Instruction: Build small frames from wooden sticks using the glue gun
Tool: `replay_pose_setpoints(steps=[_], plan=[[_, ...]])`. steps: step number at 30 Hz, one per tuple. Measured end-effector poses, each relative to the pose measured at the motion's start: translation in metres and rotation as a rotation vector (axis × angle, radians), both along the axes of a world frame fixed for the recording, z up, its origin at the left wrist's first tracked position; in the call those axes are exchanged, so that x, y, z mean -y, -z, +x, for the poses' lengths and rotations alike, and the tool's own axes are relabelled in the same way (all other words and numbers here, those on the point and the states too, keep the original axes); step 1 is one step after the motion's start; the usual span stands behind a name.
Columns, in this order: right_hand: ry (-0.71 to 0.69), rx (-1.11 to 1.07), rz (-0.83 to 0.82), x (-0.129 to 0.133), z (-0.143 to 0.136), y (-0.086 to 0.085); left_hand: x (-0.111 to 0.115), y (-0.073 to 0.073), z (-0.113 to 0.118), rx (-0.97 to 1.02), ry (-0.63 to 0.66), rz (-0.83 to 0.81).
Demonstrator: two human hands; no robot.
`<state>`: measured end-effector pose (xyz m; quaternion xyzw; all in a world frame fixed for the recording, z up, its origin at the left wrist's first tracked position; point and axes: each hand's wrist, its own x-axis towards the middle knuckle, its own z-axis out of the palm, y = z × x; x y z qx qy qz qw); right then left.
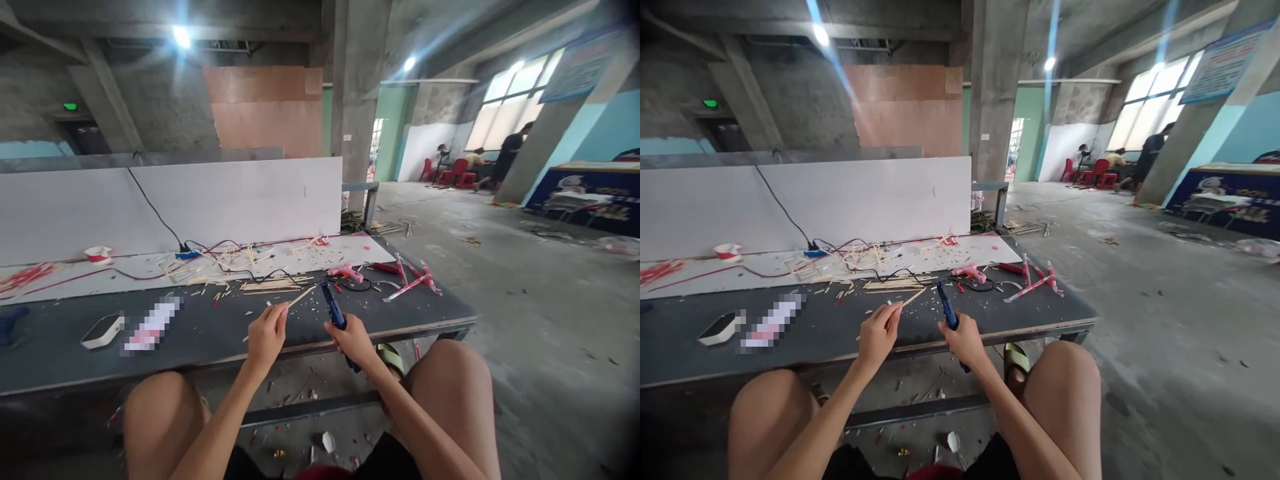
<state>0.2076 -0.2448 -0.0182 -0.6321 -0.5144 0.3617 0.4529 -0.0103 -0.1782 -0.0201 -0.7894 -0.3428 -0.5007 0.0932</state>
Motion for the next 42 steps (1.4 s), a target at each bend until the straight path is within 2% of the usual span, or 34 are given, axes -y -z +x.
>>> replay_pose_setpoints(steps=[12,32,42], plan=[[-0.020,0.267,0.048,0.001,-0.009,0.002,0.010,-0.002,-0.001,-0.075,0.000,0.072],[-0.024,0.381,0.026,0.003,-0.009,0.002,0.011,-0.001,-0.002,-0.136,-0.017,0.125],[-0.032,0.384,0.015,0.003,-0.012,0.005,0.013,-0.002,-0.002,-0.160,-0.019,0.090]])
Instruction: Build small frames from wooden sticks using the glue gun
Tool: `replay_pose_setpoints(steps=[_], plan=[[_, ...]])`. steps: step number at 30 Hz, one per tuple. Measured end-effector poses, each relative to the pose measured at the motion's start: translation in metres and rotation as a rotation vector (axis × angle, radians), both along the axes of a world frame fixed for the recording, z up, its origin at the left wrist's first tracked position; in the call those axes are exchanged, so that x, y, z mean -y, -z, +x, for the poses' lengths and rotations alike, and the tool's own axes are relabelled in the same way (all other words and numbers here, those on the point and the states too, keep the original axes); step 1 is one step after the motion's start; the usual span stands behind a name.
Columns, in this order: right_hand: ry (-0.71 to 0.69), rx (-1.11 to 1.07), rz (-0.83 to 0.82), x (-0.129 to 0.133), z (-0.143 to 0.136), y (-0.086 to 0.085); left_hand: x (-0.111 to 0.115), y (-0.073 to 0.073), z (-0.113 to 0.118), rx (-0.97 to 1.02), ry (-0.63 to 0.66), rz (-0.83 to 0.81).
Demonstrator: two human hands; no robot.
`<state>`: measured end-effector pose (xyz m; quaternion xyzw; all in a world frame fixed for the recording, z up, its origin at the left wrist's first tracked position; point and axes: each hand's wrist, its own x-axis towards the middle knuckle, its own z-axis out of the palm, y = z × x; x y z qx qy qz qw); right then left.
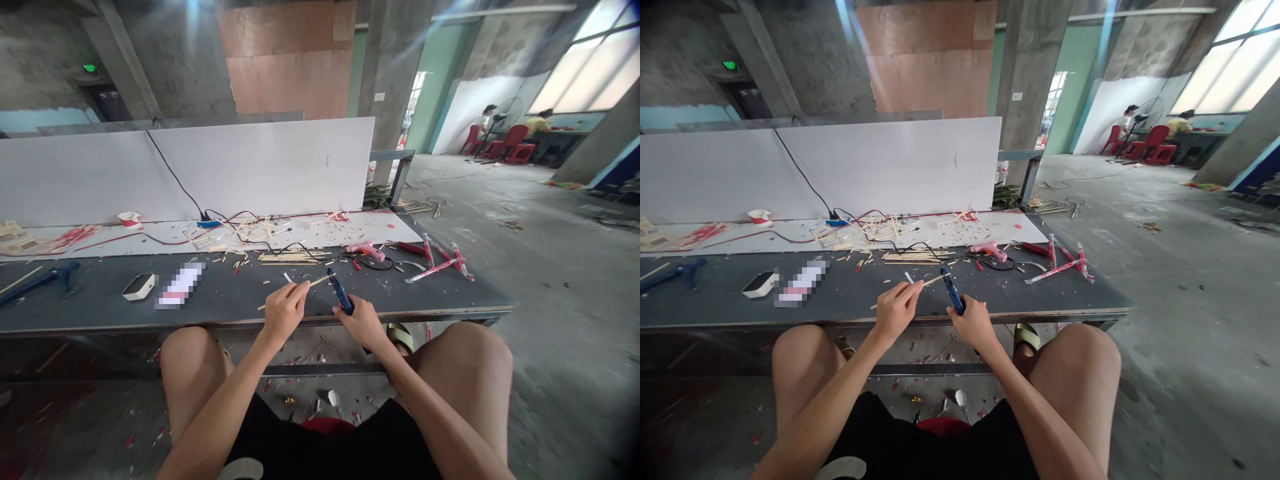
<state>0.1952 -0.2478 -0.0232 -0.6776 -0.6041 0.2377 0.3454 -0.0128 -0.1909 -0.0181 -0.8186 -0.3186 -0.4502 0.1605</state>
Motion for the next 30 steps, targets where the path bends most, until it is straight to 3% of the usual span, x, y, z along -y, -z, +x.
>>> replay_pose_setpoints(steps=[30], plan=[[0.004,0.119,-0.038,-0.0007,-0.0007,-0.0016,0.0004,0.0010,0.0003,-0.046,-0.032,-0.027]])
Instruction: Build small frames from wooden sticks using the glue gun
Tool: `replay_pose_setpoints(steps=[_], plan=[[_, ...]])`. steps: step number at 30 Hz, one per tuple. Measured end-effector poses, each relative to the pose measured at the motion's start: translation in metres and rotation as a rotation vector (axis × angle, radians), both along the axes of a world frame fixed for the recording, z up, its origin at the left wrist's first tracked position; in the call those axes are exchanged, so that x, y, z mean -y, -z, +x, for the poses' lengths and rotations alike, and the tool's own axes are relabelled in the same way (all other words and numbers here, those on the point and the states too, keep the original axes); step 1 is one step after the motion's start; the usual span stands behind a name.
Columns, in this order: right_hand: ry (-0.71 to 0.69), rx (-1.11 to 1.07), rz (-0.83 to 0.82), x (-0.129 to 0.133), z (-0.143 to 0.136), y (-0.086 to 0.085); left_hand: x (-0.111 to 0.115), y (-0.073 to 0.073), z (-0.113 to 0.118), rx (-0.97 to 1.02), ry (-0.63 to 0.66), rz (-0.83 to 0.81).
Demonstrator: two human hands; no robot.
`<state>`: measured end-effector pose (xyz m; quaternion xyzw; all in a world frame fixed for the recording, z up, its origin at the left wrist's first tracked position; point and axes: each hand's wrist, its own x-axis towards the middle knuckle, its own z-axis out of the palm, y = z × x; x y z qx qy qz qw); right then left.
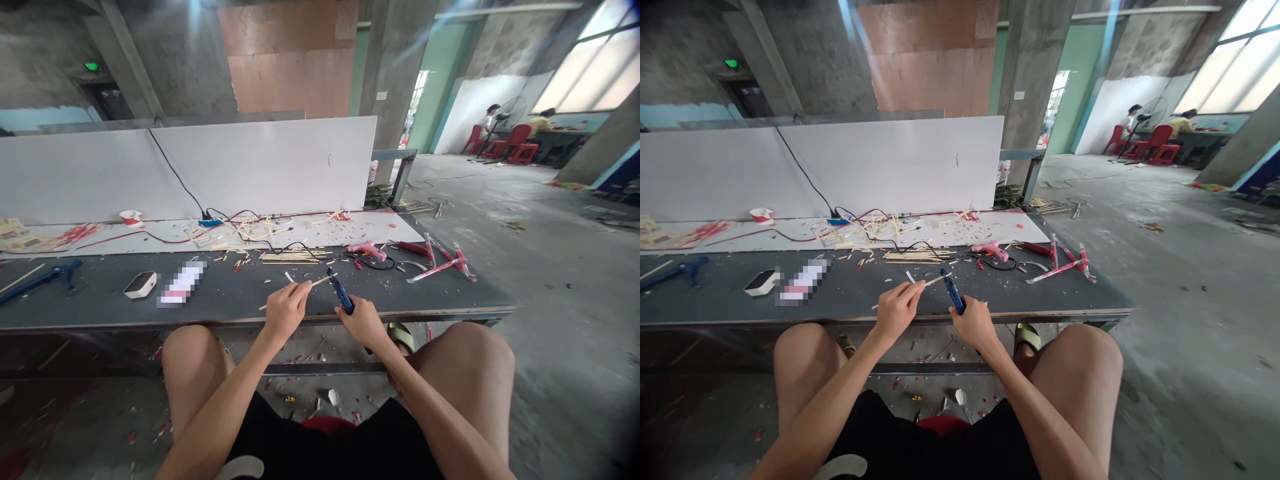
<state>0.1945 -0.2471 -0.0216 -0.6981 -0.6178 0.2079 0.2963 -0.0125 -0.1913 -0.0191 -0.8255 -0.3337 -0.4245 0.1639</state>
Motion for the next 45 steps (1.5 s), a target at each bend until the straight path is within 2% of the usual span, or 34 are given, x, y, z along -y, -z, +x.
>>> replay_pose_setpoints(steps=[10,16,23,32,45], plan=[[-0.011,-0.019,-0.003,0.0005,0.0009,-0.0003,0.0000,0.0016,-0.0012,-0.022,0.006,0.006],[-0.007,-0.047,-0.001,0.0011,0.0007,-0.0006,0.0025,-0.0029,0.0001,-0.064,-0.038,0.001],[-0.001,-0.002,-0.008,0.0015,0.0007,-0.0045,0.0066,-0.0078,-0.0009,-0.040,-0.016,0.008],[-0.026,0.030,-0.007,-0.0012,0.0028,-0.0008,0.0057,-0.0037,0.0004,-0.069,-0.057,0.087],[-0.006,0.030,-0.040,-0.0043,-0.0016,-0.0031,0.0057,-0.0047,-0.0010,-0.071,-0.082,0.090]])
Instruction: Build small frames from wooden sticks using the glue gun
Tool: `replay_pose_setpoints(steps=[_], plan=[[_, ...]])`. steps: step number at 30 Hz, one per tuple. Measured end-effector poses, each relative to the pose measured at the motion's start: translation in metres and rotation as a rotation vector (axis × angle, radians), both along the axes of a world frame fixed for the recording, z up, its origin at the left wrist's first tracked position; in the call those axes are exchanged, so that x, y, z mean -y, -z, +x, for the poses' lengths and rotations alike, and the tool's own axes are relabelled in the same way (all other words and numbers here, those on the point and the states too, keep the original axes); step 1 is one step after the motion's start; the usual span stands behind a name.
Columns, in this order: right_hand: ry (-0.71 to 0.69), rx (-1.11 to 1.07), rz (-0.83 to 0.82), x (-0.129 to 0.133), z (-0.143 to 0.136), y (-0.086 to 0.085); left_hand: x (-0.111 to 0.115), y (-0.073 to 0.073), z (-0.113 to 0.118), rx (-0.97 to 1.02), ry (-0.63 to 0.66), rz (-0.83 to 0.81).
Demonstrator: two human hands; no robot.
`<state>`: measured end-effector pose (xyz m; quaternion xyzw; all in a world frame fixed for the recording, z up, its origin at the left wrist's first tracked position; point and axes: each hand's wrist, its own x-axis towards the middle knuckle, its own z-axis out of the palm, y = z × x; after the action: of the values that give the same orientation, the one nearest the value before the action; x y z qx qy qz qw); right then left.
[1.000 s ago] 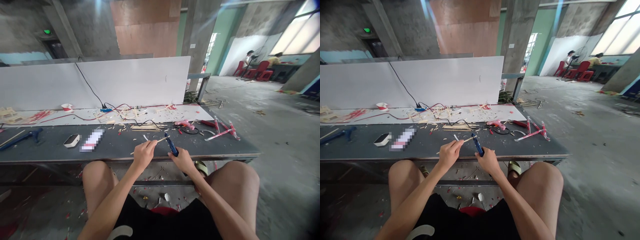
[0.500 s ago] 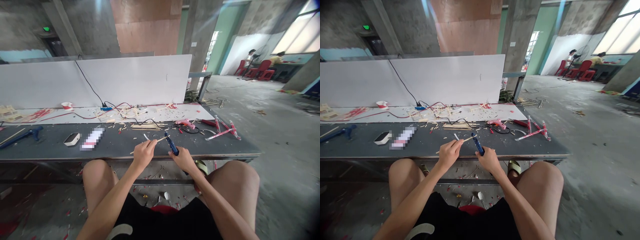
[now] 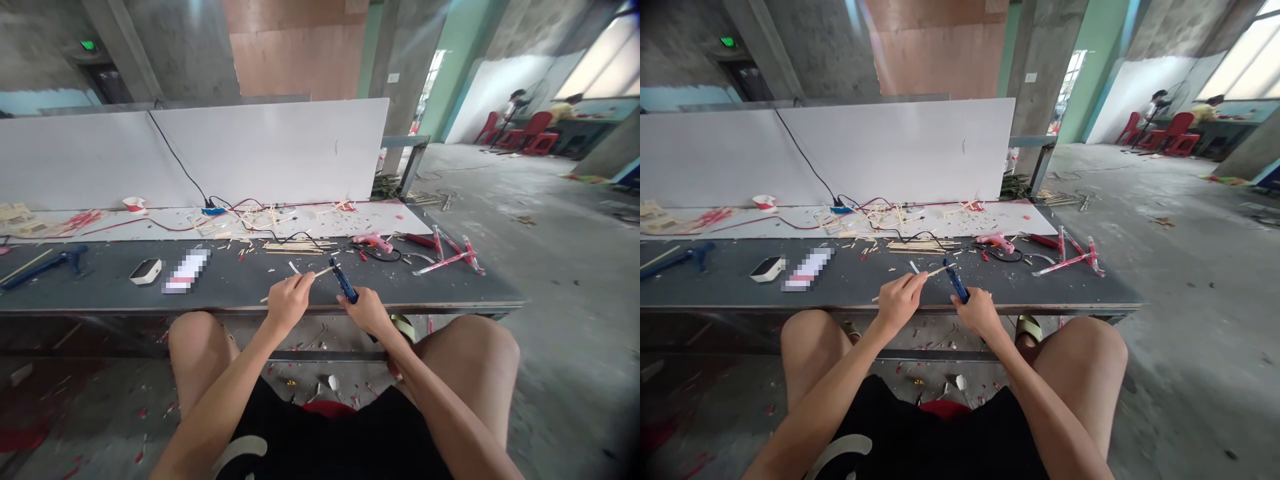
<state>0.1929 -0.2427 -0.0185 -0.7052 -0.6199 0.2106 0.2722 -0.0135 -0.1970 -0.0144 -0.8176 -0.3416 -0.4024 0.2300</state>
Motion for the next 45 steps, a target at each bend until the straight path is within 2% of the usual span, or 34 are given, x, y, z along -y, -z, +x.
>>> replay_pose_setpoints(steps=[5,12,18,21,24,30,37,40,45], plan=[[0.002,0.030,0.080,0.002,-0.001,-0.004,0.001,-0.006,-0.001,0.046,0.001,0.063],[0.058,0.128,0.165,0.016,-0.003,-0.017,0.008,-0.010,0.003,0.135,0.042,0.151],[0.033,0.070,0.135,0.019,-0.009,-0.021,0.013,-0.013,0.003,0.160,0.031,0.181],[0.068,0.108,0.133,0.017,-0.008,-0.020,0.012,-0.014,0.001,0.163,0.030,0.191],[0.079,0.172,0.150,0.012,-0.004,-0.018,0.012,-0.012,0.001,0.155,0.019,0.181],[0.013,0.158,0.189,-0.007,0.002,-0.013,0.008,-0.007,0.002,0.123,-0.041,0.118],[0.013,0.165,0.180,-0.029,-0.009,-0.009,0.003,-0.008,-0.004,0.116,-0.138,0.045],[0.013,0.162,0.202,-0.034,-0.013,-0.007,0.002,-0.010,-0.007,0.136,-0.141,0.010],[0.011,0.163,0.238,-0.037,-0.014,-0.004,-0.001,-0.012,-0.010,0.142,-0.111,0.050]])
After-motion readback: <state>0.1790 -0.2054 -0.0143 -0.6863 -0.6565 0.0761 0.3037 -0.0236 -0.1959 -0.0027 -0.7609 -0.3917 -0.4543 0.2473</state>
